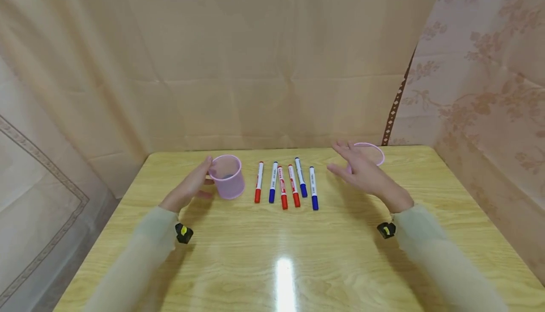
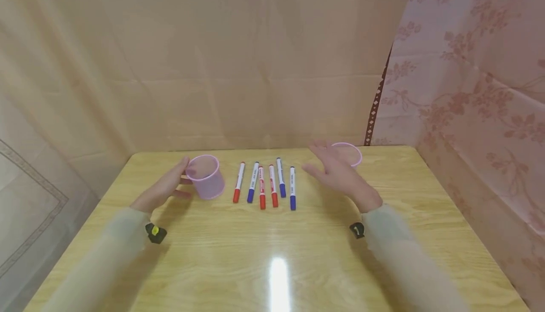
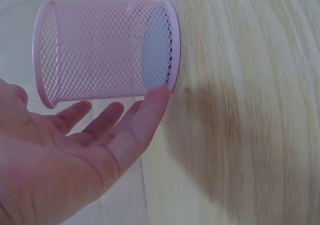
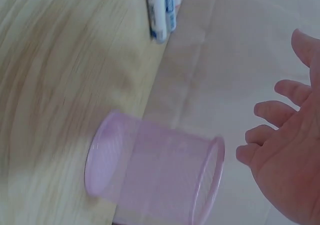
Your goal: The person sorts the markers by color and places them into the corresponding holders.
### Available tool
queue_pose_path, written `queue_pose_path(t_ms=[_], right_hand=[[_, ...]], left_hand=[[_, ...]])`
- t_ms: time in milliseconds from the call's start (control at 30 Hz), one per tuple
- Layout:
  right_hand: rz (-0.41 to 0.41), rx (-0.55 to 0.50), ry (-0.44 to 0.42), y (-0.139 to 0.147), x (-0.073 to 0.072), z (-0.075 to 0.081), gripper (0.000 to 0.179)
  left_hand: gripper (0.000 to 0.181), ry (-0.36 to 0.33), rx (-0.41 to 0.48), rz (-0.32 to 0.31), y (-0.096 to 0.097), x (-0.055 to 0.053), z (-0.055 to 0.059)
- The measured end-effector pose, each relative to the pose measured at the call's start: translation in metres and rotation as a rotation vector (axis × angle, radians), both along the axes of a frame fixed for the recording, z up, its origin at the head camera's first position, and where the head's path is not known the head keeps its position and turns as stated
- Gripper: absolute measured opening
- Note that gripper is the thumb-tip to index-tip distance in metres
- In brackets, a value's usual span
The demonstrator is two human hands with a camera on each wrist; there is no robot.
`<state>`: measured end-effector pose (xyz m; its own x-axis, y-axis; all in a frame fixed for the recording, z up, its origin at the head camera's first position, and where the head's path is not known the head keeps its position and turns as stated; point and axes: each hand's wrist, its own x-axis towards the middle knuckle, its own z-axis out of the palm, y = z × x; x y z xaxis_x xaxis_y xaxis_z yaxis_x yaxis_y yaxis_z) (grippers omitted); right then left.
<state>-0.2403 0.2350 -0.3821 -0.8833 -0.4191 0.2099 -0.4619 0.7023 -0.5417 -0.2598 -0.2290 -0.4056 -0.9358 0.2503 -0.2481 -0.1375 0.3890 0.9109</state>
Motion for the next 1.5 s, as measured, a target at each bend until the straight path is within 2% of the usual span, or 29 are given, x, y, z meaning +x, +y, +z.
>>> queue_pose_path(t_ms=[200,400,567,733,933,1167,1233,1333,1500], right_hand=[[0.038,-0.010,-0.022,-0.023,-0.003,-0.005,0.071],[0.018,-0.017,-0.058,-0.036,-0.012,-0.019,0.070],[-0.029,-0.027,-0.143,-0.043,-0.016,-0.026,0.069],[-0.067,-0.027,-0.237,-0.045,-0.021,-0.030,0.069],[-0.122,0.033,-0.338,-0.052,-0.029,-0.034,0.071],[-0.169,0.080,-0.497,-0.058,-0.032,-0.036,0.075],[-0.184,0.110,-0.500,-0.058,-0.034,-0.036,0.073],[-0.220,0.094,-0.549,-0.057,-0.039,-0.035,0.071],[-0.273,0.019,-0.674,-0.055,-0.048,-0.032,0.071]], left_hand=[[0.084,-0.023,-0.004,0.047,0.006,-0.006,-0.002],[0.082,-0.055,0.022,0.078,0.008,-0.009,-0.007],[0.081,-0.092,0.045,0.091,0.008,-0.008,-0.009],[0.079,-0.123,0.045,0.092,0.008,-0.007,-0.005],[0.077,-0.178,0.068,0.085,0.009,-0.009,-0.004],[0.077,-0.217,0.115,0.096,0.008,-0.012,-0.006],[0.078,-0.215,0.120,0.092,0.008,-0.013,-0.007],[0.080,-0.198,0.114,0.088,0.009,-0.014,-0.008],[0.083,-0.191,0.100,0.098,0.014,-0.017,-0.010]])
